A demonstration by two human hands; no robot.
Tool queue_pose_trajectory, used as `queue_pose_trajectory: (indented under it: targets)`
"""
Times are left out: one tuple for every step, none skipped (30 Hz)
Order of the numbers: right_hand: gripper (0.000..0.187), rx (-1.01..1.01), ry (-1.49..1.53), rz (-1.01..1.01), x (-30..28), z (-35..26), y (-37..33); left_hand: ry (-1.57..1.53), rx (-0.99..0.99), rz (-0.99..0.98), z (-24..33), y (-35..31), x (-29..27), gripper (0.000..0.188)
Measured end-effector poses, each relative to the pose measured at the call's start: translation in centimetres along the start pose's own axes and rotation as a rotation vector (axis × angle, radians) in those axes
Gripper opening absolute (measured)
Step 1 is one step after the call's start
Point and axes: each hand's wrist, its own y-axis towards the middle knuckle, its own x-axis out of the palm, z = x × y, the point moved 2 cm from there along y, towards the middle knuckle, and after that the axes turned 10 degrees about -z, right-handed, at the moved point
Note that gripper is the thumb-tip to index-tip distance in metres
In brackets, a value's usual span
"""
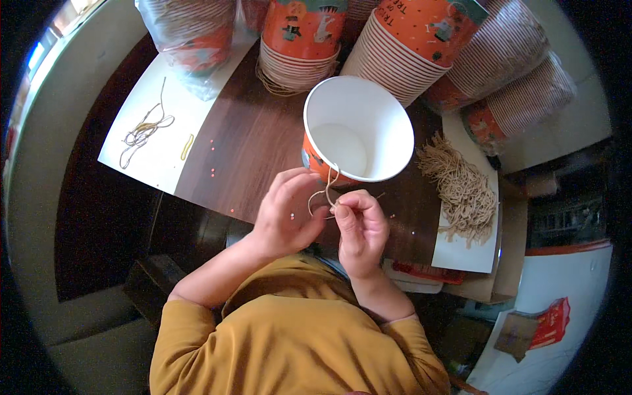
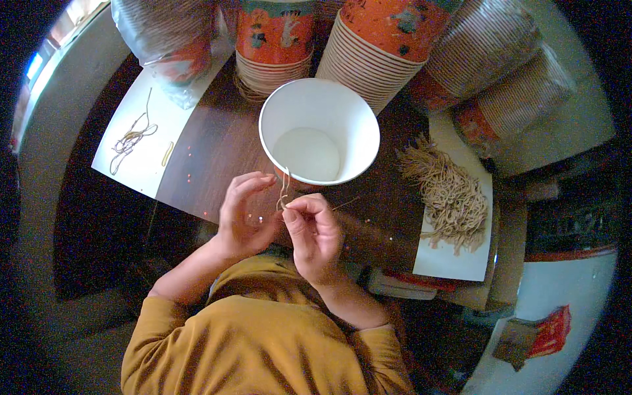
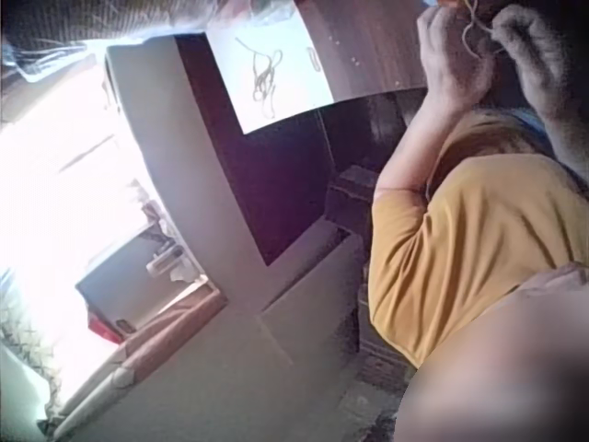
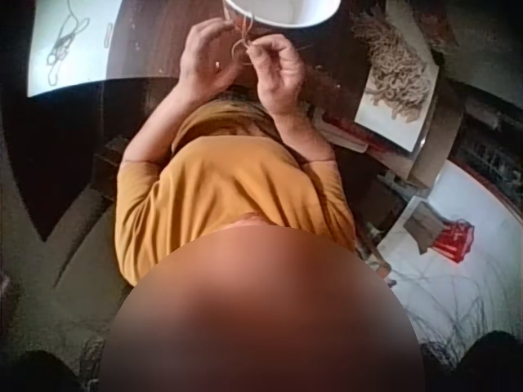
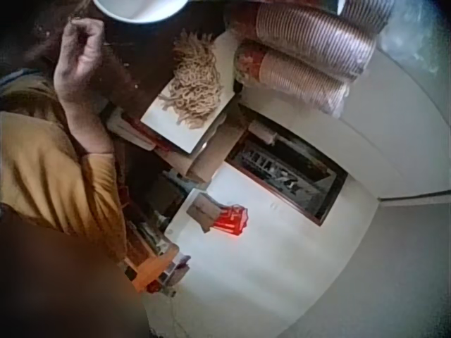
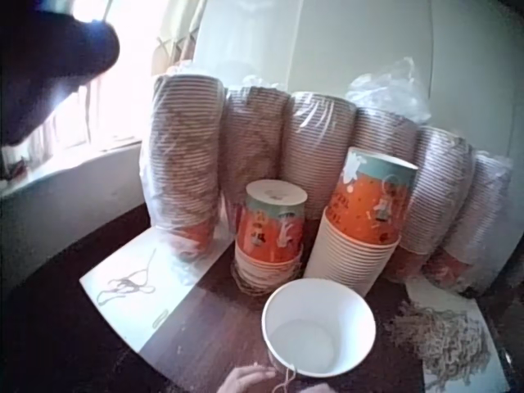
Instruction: Attaching and knotting strings to pre-punched paper cups to create handles.
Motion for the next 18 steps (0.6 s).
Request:
queue_pose_trajectory:
  targets:
    - [0.007,0.061,0.131,0.041,0.3,-0.1,-0.2,0.005,0.001,0.005,-0.3,-0.3,0.8,0.055]
    - [0.007,0.063,0.131,0.040,0.4,0.0,0.0,0.074,0.032,0.051,-0.8,-0.3,1.6,0.058]
    - [0.007,0.108,0.171,0.064,0.4,0.2,0.1,0.143,0.063,0.098,-1.1,-0.1,2.0,0.061]
    - [0.007,0.152,0.211,0.088,0.5,0.4,0.1,0.132,0.097,0.131,-1.1,0.3,2.2,0.056]
    - [0.007,0.152,0.209,0.088,0.6,0.4,0.3,0.146,0.092,0.086,-1.0,0.7,2.2,0.050]
    - [0.008,0.171,0.265,0.128,0.7,0.3,0.3,0.161,0.087,0.042,-0.9,1.1,2.2,0.045]
    - [0.008,0.190,0.321,0.167,0.8,0.3,0.4,0.196,0.127,0.049,-1.2,1.1,2.6,0.036]
    - [0.008,0.189,0.321,0.168,0.7,0.3,0.2,0.195,0.128,0.049,-1.2,1.3,2.5,0.036]
    - [0.008,0.188,0.352,0.177,0.6,0.4,0.0,0.199,0.118,0.024,-1.1,1.4,2.3,0.036]
    - [0.008,0.187,0.383,0.185,0.5,0.5,-0.1,0.204,0.109,-0.001,-1.1,1.5,2.1,0.035]
    - [0.008,0.187,0.384,0.187,0.4,0.6,-0.2,0.200,0.083,0.005,-1.0,1.6,1.9,0.034]
    - [0.009,0.195,0.403,0.198,0.3,0.9,-0.3,0.197,0.058,0.010,-1.0,1.6,1.7,0.032]
    - [0.010,0.203,0.422,0.210,0.2,1.2,-0.3,0.210,0.052,0.048,-1.3,1.4,1.8,0.029]
    - [0.010,0.202,0.423,0.212,0.1,1.4,-0.3,0.153,-0.039,0.037,-1.2,1.3,1.6,0.027]
    - [0.010,0.222,0.474,0.224,0.0,1.7,-0.2,0.095,-0.130,0.026,-0.8,1.3,1.4,0.024]
    - [0.010,0.242,0.524,0.236,-0.1,1.9,-0.1,0.057,-0.244,0.015,-0.4,1.4,1.2,0.020]
    - [0.010,0.243,0.528,0.235,0.2,1.8,0.2,0.060,-0.244,0.014,-0.4,1.1,1.2,0.020]
    - [0.010,0.293,0.556,0.300,0.5,1.7,0.4,-0.080,-0.325,0.028,-0.8,0.7,1.2,0.016]
